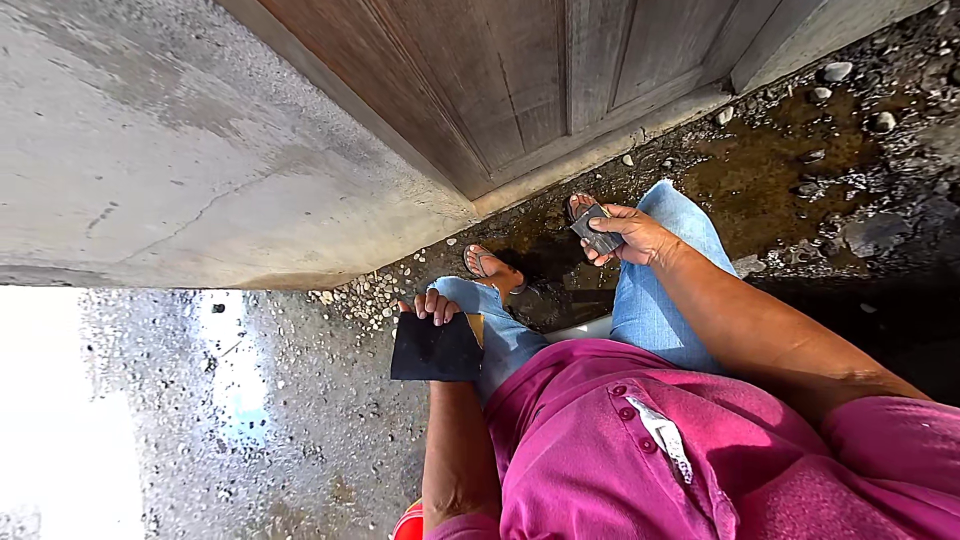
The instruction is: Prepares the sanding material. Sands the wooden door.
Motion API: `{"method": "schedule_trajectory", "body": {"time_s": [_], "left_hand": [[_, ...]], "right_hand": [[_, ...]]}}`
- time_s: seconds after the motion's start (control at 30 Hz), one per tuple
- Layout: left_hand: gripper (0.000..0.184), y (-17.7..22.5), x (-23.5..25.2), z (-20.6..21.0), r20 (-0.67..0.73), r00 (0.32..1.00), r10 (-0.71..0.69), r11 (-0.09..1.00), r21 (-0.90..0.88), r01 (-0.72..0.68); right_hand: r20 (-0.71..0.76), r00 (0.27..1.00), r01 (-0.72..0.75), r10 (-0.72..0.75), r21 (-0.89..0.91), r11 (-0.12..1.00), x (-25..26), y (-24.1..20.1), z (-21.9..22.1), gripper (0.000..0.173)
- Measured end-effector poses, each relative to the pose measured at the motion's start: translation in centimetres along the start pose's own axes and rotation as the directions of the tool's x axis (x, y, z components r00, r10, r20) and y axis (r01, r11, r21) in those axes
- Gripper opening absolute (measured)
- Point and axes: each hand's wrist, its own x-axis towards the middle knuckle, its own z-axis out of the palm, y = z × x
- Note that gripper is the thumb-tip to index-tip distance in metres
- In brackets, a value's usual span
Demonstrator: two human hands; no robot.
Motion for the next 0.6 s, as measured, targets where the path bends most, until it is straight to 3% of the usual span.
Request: {"method": "schedule_trajectory", "body": {"time_s": [0.6], "left_hand": [[0.064, 0.16, 0.1, -0.74, 0.08, 0.997, -0.016, 1.0, 0.025, 0.014]], "right_hand": [[-0.011, 1.0, 0.005, -0.005, -0.004, 1.0, -0.03, 0.1, -0.05, 0.014]]}}
